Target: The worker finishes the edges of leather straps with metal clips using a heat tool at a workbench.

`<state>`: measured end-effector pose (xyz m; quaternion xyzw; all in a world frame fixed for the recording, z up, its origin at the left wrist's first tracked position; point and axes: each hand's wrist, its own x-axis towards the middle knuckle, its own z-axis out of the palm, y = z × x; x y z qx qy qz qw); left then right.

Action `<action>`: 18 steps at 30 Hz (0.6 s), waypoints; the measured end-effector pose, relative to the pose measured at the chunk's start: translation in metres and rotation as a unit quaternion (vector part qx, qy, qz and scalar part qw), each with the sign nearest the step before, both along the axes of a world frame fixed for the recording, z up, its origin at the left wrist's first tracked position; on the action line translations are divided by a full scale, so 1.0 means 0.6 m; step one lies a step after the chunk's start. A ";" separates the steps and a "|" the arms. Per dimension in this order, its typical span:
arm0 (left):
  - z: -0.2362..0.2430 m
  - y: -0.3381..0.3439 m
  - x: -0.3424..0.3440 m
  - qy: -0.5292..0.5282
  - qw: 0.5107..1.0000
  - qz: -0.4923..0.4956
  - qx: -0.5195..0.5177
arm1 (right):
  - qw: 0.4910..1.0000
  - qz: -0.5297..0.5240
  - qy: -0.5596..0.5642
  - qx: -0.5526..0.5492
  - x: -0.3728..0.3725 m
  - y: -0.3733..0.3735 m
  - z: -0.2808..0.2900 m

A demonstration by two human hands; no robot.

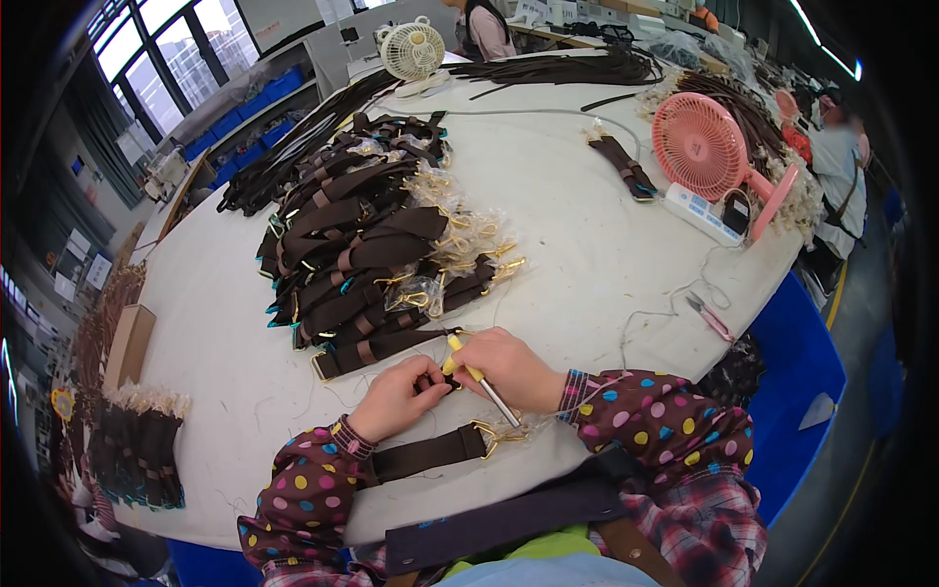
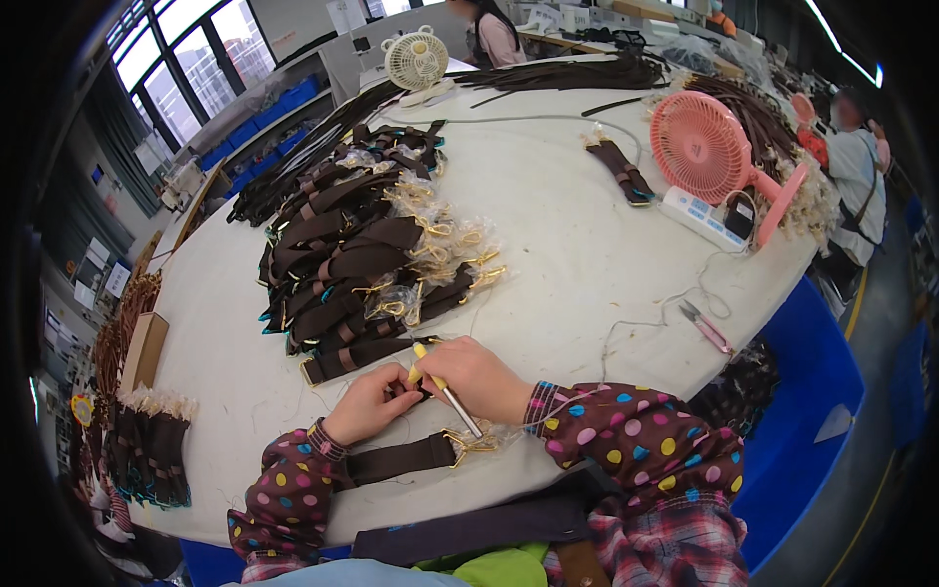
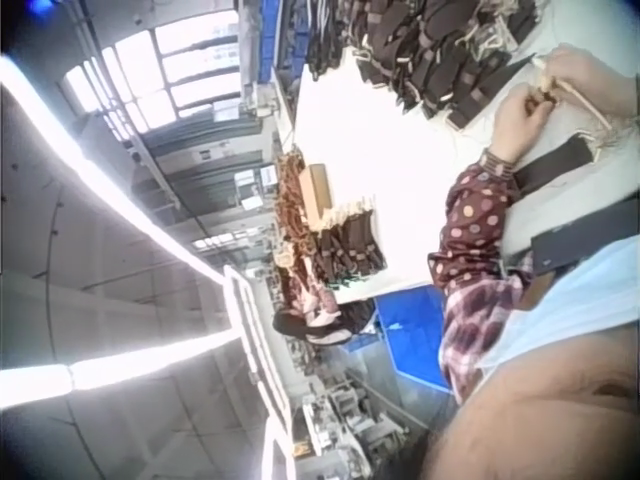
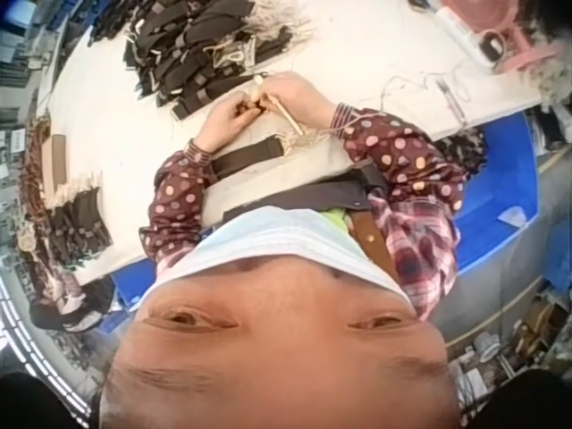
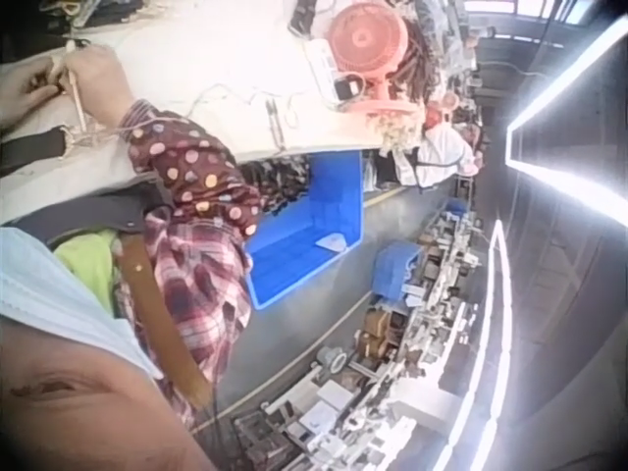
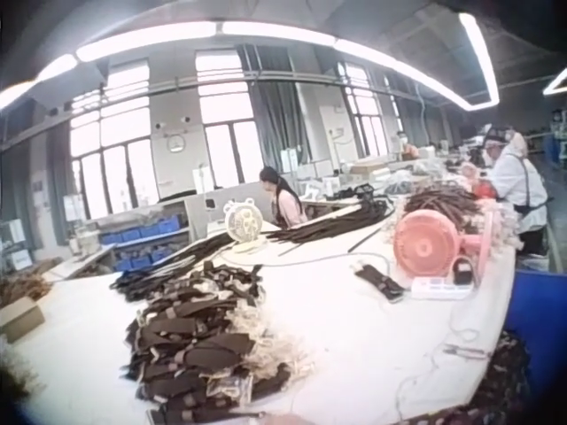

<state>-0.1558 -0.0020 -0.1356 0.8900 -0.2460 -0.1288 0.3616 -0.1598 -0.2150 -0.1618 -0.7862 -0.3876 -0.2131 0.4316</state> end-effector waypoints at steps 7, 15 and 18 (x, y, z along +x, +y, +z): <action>0.011 0.004 -0.001 0.031 0.999 0.010 -0.002 | 0.992 0.007 0.118 0.043 0.003 -0.007 -0.007; 0.012 0.003 -0.003 0.038 0.999 0.007 0.018 | 0.967 0.061 0.208 0.131 -0.006 -0.013 0.005; 0.008 0.003 -0.005 0.044 0.999 0.000 -0.004 | 0.971 0.093 0.194 0.104 -0.006 -0.024 0.016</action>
